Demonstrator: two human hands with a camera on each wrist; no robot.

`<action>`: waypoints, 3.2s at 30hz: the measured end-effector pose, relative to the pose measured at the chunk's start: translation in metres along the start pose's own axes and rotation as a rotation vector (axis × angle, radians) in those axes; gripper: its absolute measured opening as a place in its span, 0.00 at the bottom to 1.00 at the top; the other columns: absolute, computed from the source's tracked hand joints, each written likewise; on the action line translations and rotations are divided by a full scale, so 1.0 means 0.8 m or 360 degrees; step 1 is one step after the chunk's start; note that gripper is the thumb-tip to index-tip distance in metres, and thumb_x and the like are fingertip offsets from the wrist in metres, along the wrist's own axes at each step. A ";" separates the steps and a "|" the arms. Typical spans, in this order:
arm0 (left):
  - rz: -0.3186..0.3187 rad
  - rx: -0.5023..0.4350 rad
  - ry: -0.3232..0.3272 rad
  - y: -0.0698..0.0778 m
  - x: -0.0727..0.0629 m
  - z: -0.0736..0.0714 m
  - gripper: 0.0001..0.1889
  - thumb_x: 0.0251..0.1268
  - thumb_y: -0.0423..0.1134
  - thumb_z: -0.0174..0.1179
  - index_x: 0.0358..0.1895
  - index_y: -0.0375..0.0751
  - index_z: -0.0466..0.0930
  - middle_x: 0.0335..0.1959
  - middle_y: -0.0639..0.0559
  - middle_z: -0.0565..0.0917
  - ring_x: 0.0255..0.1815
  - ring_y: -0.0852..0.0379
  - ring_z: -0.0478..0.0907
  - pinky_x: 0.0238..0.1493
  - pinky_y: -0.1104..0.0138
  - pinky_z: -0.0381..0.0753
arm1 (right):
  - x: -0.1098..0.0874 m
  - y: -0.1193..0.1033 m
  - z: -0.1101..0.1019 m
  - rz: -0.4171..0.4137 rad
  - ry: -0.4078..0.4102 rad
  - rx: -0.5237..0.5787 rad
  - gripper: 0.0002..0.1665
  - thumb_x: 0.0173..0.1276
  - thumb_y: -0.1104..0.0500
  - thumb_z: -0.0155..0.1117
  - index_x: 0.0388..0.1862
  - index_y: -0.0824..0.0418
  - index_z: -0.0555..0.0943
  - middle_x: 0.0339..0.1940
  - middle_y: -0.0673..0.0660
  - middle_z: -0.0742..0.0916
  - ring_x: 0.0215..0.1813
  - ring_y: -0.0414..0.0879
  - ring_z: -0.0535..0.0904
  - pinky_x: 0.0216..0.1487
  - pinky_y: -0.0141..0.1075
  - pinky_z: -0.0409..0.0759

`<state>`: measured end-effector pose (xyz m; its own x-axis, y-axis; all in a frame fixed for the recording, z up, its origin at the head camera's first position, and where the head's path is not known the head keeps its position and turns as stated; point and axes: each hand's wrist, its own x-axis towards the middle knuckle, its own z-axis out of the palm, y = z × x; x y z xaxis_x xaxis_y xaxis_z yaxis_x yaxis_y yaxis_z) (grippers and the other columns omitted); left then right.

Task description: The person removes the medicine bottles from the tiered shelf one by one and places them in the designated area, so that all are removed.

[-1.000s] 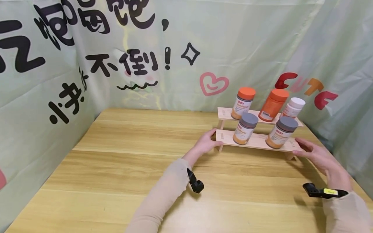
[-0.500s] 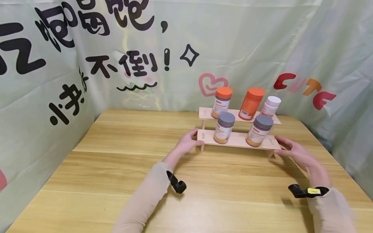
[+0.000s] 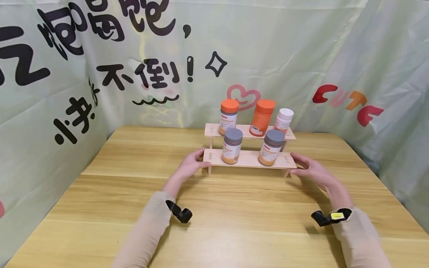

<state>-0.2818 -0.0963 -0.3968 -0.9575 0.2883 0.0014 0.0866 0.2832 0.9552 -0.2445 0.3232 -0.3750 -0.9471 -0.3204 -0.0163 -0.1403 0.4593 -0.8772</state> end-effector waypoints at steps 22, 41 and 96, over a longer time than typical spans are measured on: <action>0.0051 0.0043 -0.0011 -0.023 -0.048 -0.097 0.41 0.59 0.34 0.61 0.71 0.28 0.47 0.70 0.33 0.54 0.70 0.41 0.52 0.69 0.53 0.51 | 0.030 -0.041 0.080 -0.0035 -0.0115 0.0120 0.44 0.63 0.60 0.63 0.71 0.71 0.52 0.69 0.72 0.60 0.71 0.63 0.51 0.68 0.57 0.49; 0.0008 0.0038 0.0086 -0.032 -0.068 -0.134 0.42 0.59 0.35 0.61 0.70 0.26 0.45 0.70 0.31 0.53 0.69 0.39 0.54 0.68 0.51 0.52 | 0.044 -0.061 0.124 0.0004 -0.0103 0.0201 0.44 0.61 0.59 0.65 0.72 0.67 0.55 0.70 0.67 0.62 0.70 0.61 0.55 0.68 0.54 0.51; -0.0053 0.0066 0.0077 -0.037 -0.063 -0.134 0.44 0.58 0.36 0.62 0.71 0.28 0.43 0.72 0.34 0.49 0.71 0.42 0.50 0.69 0.54 0.49 | 0.150 -0.183 0.096 -0.0168 0.0516 -0.0039 0.34 0.59 0.59 0.68 0.62 0.66 0.67 0.52 0.64 0.76 0.52 0.56 0.73 0.52 0.45 0.73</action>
<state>-0.2659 -0.2173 -0.3937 -0.9721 0.2339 -0.0150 0.0648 0.3299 0.9418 -0.3153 0.1540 -0.2857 -0.9690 -0.0891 0.2305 -0.2454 0.4589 -0.8539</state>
